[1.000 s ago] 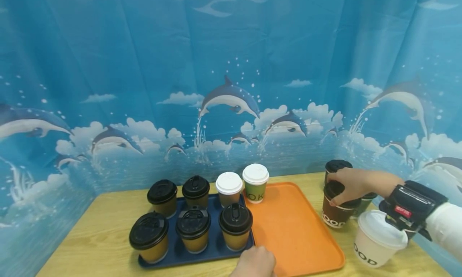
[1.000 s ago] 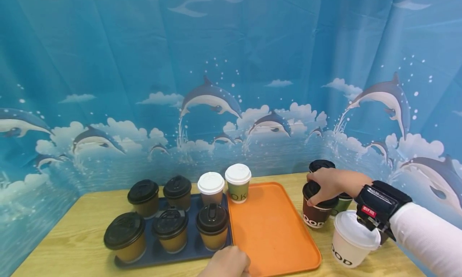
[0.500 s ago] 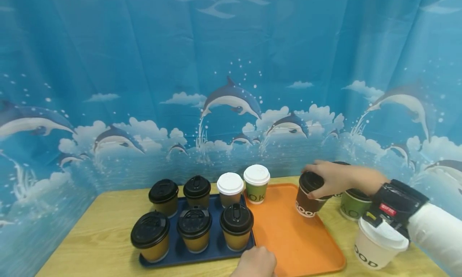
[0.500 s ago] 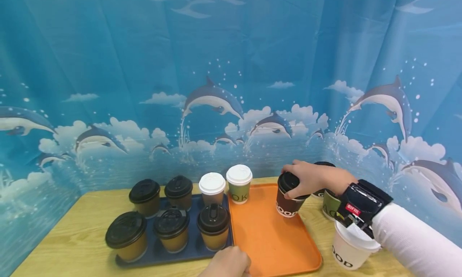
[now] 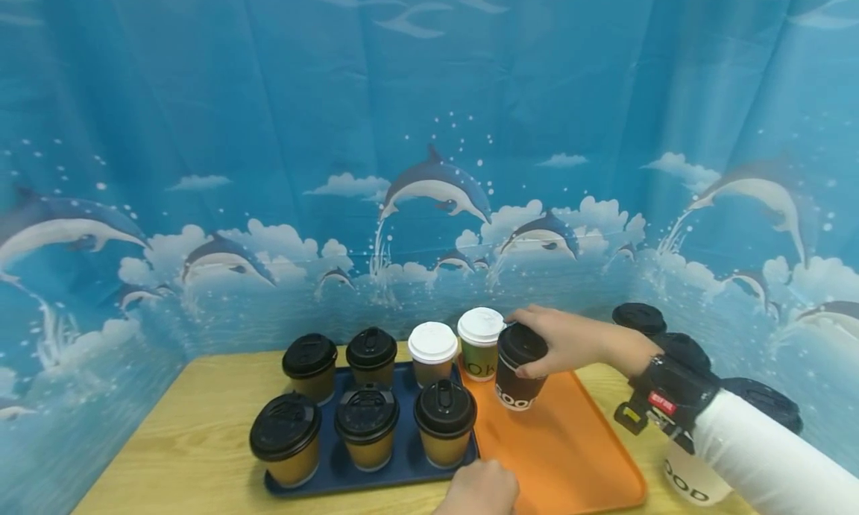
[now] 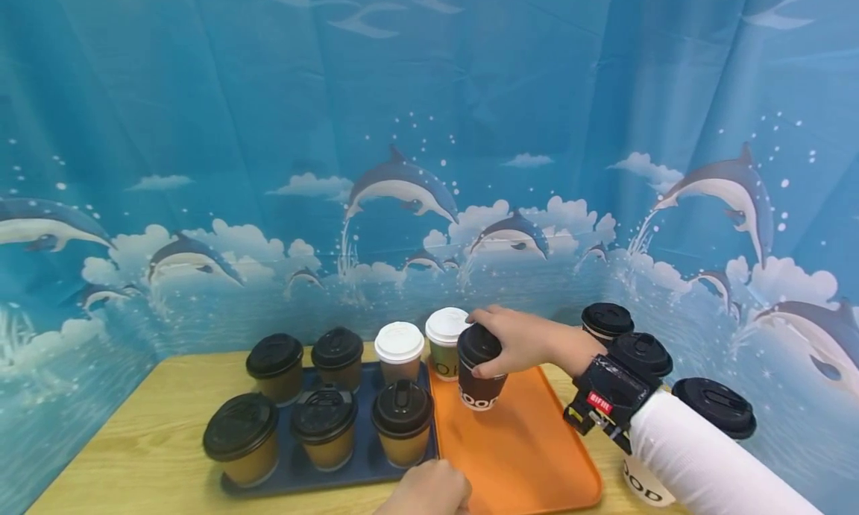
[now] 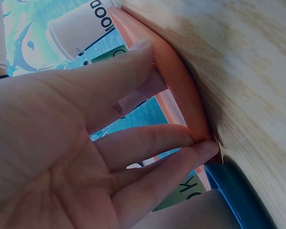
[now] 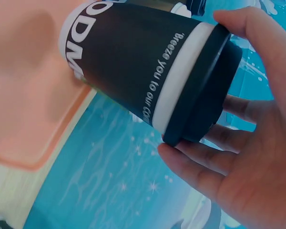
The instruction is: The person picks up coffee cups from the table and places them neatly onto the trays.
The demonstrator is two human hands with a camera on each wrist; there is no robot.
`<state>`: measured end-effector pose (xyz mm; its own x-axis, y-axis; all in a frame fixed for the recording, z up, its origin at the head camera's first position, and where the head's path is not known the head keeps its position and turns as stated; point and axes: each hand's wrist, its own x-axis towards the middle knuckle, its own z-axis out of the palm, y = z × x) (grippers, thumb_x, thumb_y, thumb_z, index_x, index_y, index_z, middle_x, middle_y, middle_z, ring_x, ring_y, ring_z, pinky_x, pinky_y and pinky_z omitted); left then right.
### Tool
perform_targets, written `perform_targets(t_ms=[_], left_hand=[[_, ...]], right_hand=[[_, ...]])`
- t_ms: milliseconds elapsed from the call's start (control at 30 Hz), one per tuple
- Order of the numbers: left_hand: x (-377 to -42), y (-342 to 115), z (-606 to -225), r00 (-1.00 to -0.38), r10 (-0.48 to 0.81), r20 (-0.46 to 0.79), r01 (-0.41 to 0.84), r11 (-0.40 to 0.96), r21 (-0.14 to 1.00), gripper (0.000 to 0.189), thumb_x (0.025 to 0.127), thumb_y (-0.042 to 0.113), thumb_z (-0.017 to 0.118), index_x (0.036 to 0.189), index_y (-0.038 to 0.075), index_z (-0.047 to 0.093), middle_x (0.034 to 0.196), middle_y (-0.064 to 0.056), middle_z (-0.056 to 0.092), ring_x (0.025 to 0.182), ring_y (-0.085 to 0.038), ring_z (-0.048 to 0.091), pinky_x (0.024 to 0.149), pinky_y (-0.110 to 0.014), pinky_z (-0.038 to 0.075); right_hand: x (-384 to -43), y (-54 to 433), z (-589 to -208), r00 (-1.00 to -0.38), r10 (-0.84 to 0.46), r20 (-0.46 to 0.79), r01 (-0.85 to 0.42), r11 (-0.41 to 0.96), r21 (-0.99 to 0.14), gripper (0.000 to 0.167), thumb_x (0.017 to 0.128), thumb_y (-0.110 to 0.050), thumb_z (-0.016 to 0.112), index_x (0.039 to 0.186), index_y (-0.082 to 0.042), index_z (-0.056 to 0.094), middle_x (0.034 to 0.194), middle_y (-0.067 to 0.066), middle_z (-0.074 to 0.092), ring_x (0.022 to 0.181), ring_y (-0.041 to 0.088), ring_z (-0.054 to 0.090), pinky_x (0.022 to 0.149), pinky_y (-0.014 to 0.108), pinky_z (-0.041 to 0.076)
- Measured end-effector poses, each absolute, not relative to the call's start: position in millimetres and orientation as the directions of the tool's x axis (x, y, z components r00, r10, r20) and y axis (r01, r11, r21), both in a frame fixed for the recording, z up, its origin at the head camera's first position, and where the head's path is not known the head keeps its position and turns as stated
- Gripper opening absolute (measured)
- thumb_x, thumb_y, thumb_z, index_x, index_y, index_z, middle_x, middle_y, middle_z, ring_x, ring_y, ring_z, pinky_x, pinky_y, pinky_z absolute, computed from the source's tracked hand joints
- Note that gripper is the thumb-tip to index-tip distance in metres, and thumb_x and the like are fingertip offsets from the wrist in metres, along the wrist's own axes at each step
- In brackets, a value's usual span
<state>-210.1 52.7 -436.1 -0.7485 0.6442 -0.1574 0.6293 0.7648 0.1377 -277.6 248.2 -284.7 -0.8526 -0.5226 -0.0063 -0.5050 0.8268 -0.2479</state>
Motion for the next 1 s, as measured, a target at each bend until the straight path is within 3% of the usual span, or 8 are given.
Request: perform_targets(t_ms=[167,367,667,1000], left_hand=[[-235.0,64.9,-482.7,-0.739,0.645,-0.194,0.63,0.764,0.139,0.021,0.086,0.031,0.076,0.07,0.018,0.072,0.069,0.006,0.063,0.064,-0.011,0.062,0.056,-0.035,0.056],[-253.9,76.0,-520.7,-0.736,0.65,-0.191,0.64,0.759,0.121,0.022,0.084,0.039,0.077,0.068,0.025,0.07,0.069,0.008,0.062,0.062,-0.011,0.061,0.052,-0.037,0.054],[-232.4,64.8,-480.2,-0.744,0.647,-0.167,0.64,0.762,0.101,0.02,0.086,0.034,0.077,0.072,0.019,0.073,0.072,0.006,0.066,0.065,-0.012,0.064,0.055,-0.036,0.056],[-219.2,57.2,-452.5,-0.735,0.655,-0.175,0.645,0.755,0.115,0.02,0.086,0.03,0.077,0.071,0.017,0.074,0.071,0.005,0.065,0.064,-0.011,0.064,0.055,-0.033,0.056]], right_hand=[[-279.8,237.4,-296.6,-0.847,-0.53,0.045,-0.525,0.818,-0.235,0.077,0.084,-0.045,0.078,0.141,-0.001,0.05,0.125,0.015,0.059,0.102,0.024,0.061,0.078,0.041,0.055],[-279.3,229.8,-312.4,-0.858,-0.508,0.07,-0.509,0.827,-0.238,0.08,0.085,-0.047,0.078,0.143,-0.001,0.049,0.129,0.015,0.061,0.107,0.027,0.063,0.082,0.042,0.054],[-280.4,223.4,-328.5,-0.835,-0.536,0.126,-0.55,0.803,-0.232,0.071,0.083,-0.043,0.081,0.136,-0.003,0.055,0.117,0.008,0.064,0.097,0.019,0.064,0.075,0.035,0.055],[-280.9,217.6,-335.1,-0.843,-0.519,0.14,-0.538,0.814,-0.221,0.073,0.083,-0.042,0.081,0.139,-0.004,0.055,0.118,0.007,0.061,0.093,0.016,0.062,0.073,0.034,0.054]])
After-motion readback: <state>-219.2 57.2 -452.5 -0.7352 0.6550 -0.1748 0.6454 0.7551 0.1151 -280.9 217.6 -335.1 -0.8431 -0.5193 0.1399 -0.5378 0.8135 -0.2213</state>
